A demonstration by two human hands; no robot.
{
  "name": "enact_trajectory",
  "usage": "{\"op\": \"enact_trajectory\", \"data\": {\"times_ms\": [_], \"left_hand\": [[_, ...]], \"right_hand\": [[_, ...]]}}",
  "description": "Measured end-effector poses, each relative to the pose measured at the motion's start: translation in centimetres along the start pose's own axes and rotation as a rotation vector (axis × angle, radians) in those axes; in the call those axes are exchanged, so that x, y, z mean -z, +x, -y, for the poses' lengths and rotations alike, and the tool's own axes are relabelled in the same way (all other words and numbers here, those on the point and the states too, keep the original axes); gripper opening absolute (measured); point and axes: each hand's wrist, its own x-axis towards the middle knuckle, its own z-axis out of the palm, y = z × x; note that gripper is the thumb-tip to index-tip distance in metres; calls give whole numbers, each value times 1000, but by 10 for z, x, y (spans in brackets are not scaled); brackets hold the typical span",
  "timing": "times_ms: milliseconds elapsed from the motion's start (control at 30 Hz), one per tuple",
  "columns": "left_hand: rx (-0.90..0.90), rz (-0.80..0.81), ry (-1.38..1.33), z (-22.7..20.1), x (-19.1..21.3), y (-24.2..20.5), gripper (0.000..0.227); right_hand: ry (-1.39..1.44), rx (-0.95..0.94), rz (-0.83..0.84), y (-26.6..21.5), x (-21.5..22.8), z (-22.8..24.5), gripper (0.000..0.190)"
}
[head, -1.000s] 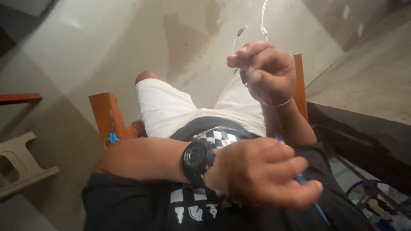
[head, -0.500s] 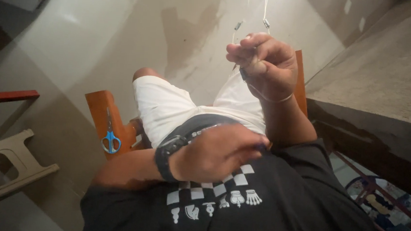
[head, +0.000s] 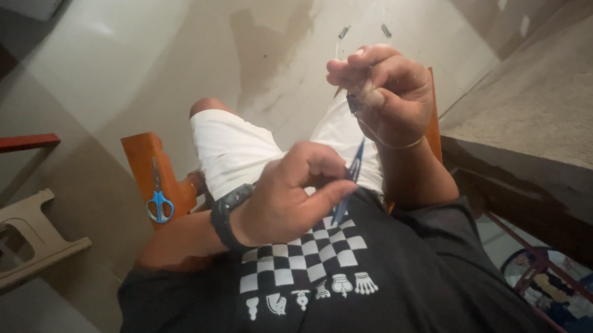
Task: The person is tying a fishing knot using a blue knot-tying tool and scissors.
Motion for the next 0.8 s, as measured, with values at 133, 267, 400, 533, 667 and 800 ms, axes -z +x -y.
{"op": "enact_trajectory", "data": {"times_ms": [133,267,400,533,667,800], "left_hand": [[-49,-53,22,1,-6,1,22],[-69,-73,-51,-2,-8,4,22],[-97,-101,-72,-7,-8,8,24],[-7,-71,-224,-10,-4,18,21],[16,-137,-209,-12,-3,19,20],[4,-124,-204,-11,-2,20,20]], "right_hand": [[-124,34,-60,0,-4,2,10],[-314,106,-105,-3,-7,2,5],[-314,144,-73,1,-9,3,4],[-286,115,-52,-1,-8,6,2],[-245,116,-54,-3,-5,6,1],[-193,90,-31,-2,-6,7,2]]}}
